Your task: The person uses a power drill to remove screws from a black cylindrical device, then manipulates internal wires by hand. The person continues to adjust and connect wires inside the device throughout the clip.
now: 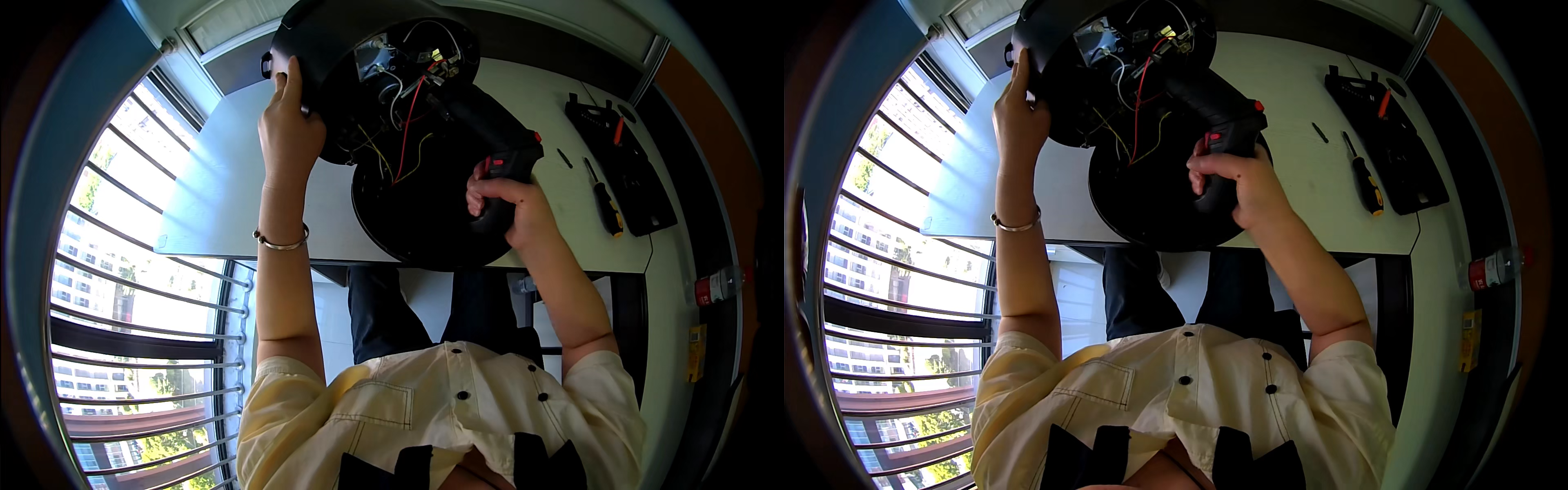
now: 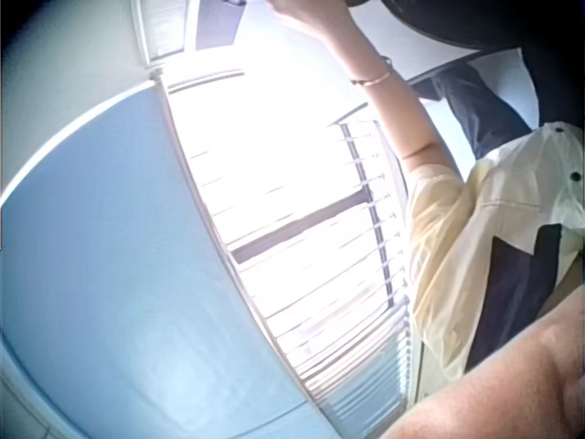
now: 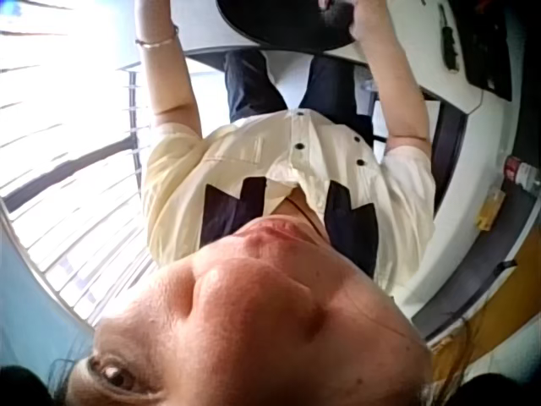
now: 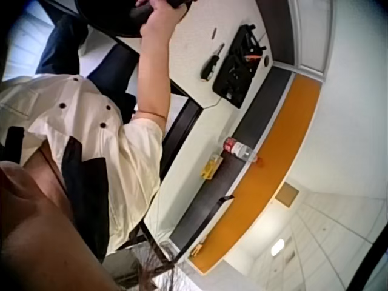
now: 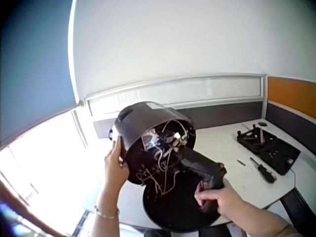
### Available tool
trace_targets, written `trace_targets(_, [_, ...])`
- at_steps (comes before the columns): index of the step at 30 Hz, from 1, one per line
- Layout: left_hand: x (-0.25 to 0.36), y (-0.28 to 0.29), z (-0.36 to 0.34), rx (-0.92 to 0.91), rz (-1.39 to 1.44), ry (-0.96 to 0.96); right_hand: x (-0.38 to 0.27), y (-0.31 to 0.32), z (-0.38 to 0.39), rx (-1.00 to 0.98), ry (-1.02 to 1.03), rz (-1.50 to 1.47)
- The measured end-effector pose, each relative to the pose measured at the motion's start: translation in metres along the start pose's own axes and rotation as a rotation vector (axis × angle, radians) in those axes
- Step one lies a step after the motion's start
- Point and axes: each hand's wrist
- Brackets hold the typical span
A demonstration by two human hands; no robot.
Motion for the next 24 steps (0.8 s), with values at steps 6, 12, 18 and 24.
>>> trace_targets(6, [0.000, 0.002, -0.005, 0.024, -0.024, -0.072, 0.010, -0.026, -0.004, -0.060, -0.045, -0.863])
trace_targets(12, [-0.002, 0.001, 0.000, -0.005, -0.042, -0.057, 0.016, -0.006, -0.002, 0.237, 0.228, 0.564])
trace_targets(18, [0.004, 0.002, 0.000, -0.009, -0.070, -0.005, 0.002, 0.024, -0.007, 0.382, 0.648, 1.866])
trace_targets(24, [-0.001, 0.001, 0.002, -0.016, -0.085, -0.066, -0.006, 0.040, -0.011, 0.327, 0.660, 1.904])
Point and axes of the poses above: each hand's wrist, its own z-axis away from the middle knuckle, its own y-axis out of the back of the hand, x = y × z, and after that the axes turned 11 degrees about -x, right-handed
